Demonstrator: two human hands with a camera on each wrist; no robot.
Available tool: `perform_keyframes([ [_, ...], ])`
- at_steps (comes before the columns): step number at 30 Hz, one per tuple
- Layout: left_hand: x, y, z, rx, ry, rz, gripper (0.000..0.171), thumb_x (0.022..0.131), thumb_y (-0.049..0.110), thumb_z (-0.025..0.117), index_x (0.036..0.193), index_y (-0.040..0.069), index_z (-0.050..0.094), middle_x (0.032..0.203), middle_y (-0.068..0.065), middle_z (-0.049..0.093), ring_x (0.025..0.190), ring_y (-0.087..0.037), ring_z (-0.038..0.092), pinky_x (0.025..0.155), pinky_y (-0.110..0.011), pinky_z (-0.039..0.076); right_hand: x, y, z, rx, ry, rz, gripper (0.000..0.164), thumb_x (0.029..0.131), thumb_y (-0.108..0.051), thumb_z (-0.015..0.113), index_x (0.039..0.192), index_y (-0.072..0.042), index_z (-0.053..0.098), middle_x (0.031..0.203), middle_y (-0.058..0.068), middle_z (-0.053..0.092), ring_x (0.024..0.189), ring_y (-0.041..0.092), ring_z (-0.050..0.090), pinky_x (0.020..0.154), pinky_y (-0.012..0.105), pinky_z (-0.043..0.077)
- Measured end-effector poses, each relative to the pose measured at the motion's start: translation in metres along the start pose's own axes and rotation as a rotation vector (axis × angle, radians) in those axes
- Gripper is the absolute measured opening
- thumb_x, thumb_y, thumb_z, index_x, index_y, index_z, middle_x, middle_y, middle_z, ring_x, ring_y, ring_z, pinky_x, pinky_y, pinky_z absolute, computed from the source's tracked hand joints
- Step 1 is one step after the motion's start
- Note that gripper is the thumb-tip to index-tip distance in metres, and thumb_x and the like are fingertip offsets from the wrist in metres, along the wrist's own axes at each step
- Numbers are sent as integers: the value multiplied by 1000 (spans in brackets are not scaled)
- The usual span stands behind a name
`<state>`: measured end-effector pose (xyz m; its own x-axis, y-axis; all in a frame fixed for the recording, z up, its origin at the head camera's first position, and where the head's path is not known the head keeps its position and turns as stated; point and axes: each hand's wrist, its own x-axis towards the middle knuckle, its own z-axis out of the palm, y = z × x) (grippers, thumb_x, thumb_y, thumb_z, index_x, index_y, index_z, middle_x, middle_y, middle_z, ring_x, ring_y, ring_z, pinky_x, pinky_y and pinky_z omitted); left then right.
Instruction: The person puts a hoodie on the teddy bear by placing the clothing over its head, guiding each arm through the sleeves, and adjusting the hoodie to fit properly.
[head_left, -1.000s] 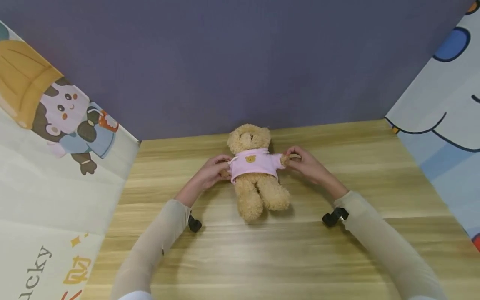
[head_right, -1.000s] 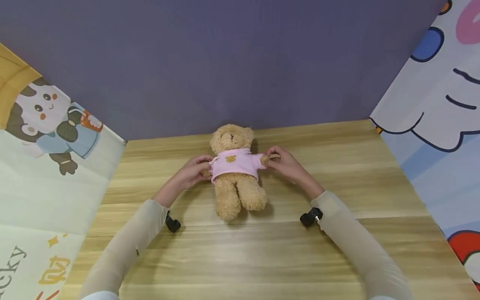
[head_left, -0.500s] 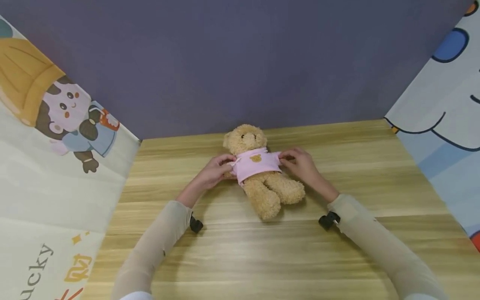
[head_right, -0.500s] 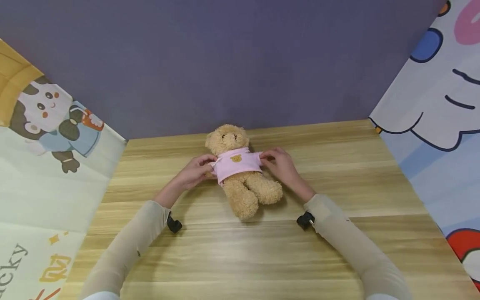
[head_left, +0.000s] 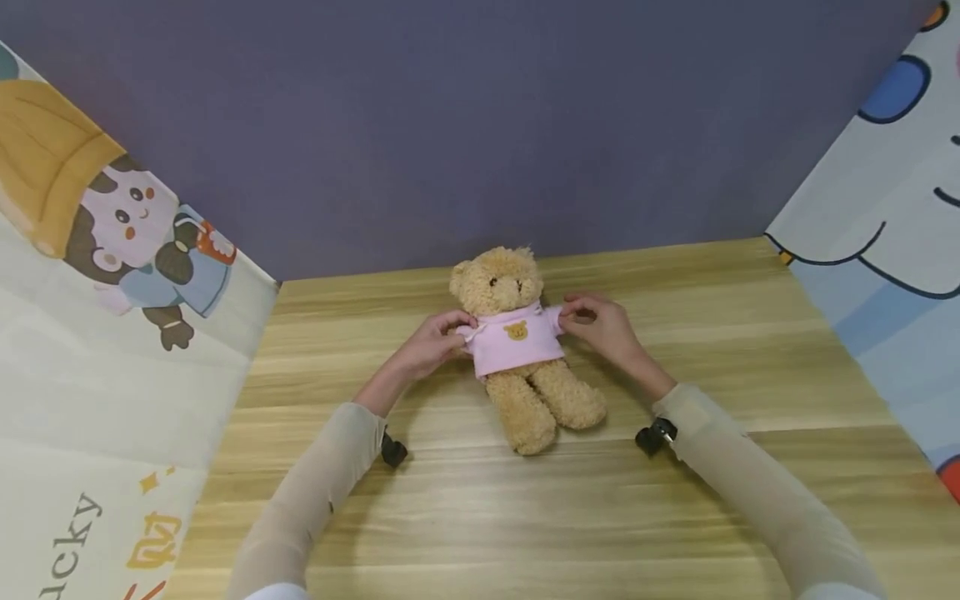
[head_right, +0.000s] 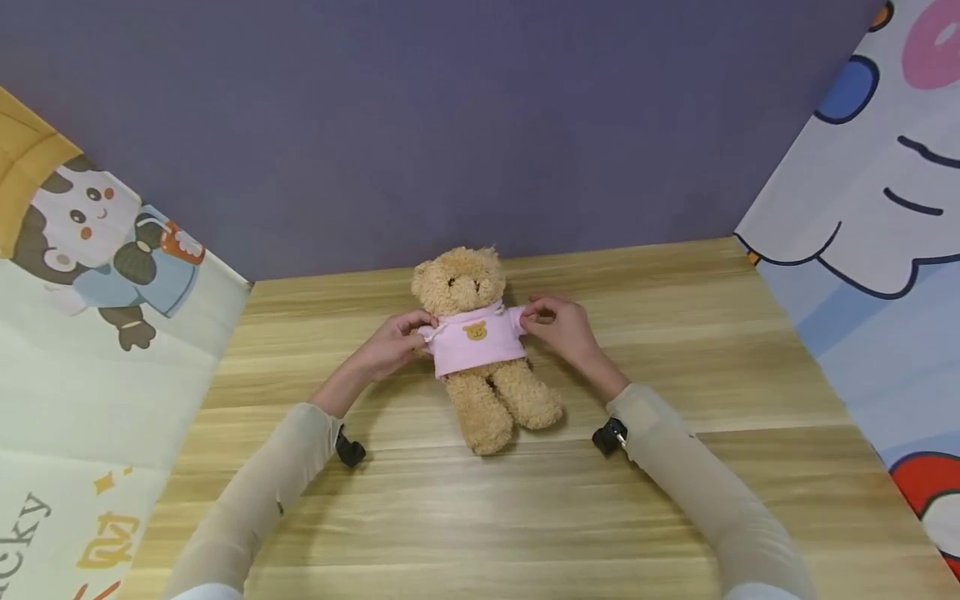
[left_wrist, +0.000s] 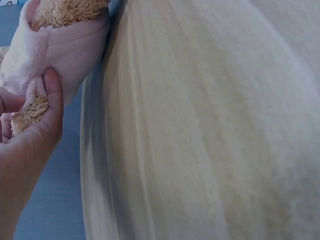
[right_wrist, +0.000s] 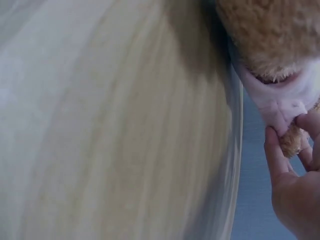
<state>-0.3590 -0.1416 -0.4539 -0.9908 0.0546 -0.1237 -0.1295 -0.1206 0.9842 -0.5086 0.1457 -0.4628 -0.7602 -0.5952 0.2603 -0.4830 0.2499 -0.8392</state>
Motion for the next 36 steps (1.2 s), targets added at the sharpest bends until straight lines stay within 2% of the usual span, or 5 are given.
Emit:
perform_keyframes([
  [7,0,-3,4,-3,-33,2,35,86,-22,43,115,-8,54,123,-15,49,99,-23,60,90,-42,58,7,-3,2,-26,-163,-52,30,96,-10,70,123,4,69,137,24,57,119,37,60,98,42,54],
  [14,-1,-3,6,67,-34,-19,33,86,-21,44,116,-11,55,128,-18,50,103,-26,60,90,-41,59,4,-4,-10,384,-326,225,32,94,-3,70,122,12,62,151,22,43,133,38,44,103,31,49],
  [20,-8,-4,5,90,-36,-13,37,85,-21,45,120,-12,54,130,-20,50,105,-27,60,89,-39,59,-6,-1,-17,113,-268,79,23,90,-17,79,87,-3,62,138,20,59,127,37,55,97,32,51],
  [26,-12,-2,6,121,-8,5,39,83,-19,47,119,-10,57,129,-18,52,100,-23,61,89,-42,59,-18,0,-17,-18,-172,-18,23,90,-26,80,102,-8,70,130,17,65,116,29,64,100,39,52],
  [36,-20,-10,7,116,-19,-22,37,84,-21,46,118,-11,56,126,-19,52,101,-25,61,87,-38,59,-35,1,-19,270,-336,37,38,97,-12,70,132,-2,64,154,17,46,135,31,50,112,49,41],
])
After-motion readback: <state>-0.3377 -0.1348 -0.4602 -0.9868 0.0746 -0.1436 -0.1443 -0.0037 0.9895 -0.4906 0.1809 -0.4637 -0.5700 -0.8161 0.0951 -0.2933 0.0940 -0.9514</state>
